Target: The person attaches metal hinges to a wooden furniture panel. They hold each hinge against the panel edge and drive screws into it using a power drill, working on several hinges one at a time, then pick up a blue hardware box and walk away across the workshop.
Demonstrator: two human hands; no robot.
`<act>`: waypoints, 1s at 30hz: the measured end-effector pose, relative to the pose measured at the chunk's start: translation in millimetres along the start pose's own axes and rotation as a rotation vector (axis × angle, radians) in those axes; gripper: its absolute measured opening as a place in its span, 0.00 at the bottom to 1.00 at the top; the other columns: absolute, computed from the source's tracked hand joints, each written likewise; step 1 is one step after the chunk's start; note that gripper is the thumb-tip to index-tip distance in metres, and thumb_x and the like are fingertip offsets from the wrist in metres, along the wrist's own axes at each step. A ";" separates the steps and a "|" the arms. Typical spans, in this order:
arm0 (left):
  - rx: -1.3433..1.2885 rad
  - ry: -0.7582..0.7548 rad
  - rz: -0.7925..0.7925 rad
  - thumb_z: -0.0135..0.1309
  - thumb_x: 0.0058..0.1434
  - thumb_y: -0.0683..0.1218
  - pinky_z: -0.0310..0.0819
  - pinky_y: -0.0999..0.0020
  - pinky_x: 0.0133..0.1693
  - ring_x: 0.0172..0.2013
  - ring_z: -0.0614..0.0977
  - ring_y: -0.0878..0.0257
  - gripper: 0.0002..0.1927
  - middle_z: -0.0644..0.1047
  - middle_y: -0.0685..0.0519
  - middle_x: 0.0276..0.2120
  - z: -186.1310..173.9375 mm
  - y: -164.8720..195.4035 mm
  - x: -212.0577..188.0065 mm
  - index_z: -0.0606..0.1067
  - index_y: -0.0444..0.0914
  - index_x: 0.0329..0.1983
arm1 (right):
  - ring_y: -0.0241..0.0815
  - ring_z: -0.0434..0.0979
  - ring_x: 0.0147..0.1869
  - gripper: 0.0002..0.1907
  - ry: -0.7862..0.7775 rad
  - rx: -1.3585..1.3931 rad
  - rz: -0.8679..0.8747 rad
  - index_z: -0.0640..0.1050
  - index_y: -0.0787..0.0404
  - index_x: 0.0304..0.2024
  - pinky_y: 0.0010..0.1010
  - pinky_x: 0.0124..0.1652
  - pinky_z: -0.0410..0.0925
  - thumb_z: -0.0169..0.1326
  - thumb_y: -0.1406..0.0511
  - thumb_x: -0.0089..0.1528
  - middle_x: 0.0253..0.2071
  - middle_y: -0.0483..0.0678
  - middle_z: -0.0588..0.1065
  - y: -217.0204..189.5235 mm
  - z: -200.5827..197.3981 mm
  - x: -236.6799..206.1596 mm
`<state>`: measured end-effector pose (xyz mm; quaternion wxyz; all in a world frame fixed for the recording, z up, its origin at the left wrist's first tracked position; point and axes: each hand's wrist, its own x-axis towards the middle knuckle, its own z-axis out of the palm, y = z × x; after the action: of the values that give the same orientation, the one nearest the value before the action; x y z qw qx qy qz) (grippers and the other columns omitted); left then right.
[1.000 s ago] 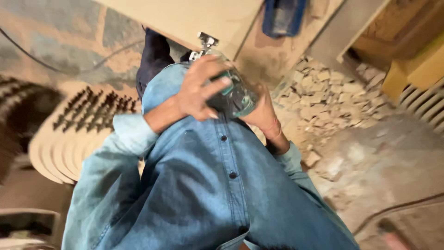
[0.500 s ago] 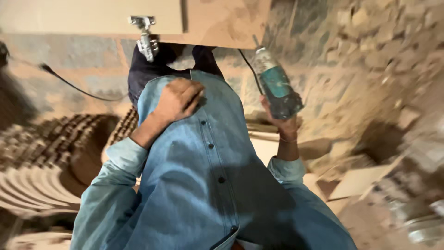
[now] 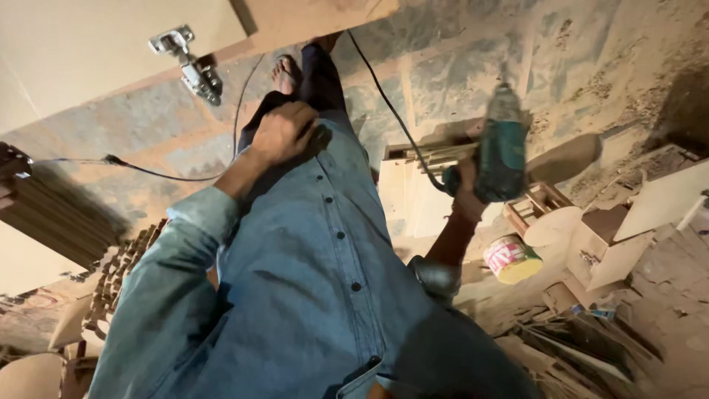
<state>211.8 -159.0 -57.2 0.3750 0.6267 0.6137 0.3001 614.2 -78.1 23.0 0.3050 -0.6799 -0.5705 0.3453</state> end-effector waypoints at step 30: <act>0.539 0.186 -0.612 0.53 0.56 0.62 0.68 0.36 0.51 0.50 0.76 0.38 0.22 0.78 0.40 0.47 98.5 -155.4 43.9 0.79 0.50 0.50 | 0.38 0.67 0.33 0.17 0.069 0.701 0.125 0.67 0.62 0.64 0.27 0.37 0.62 0.53 0.70 0.74 0.34 0.48 0.71 -85.6 -89.4 -22.0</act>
<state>212.6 -130.8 -244.2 0.2126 0.4612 0.8595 0.0586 636.4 -87.7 146.3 0.5169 -0.5787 -0.3643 0.5149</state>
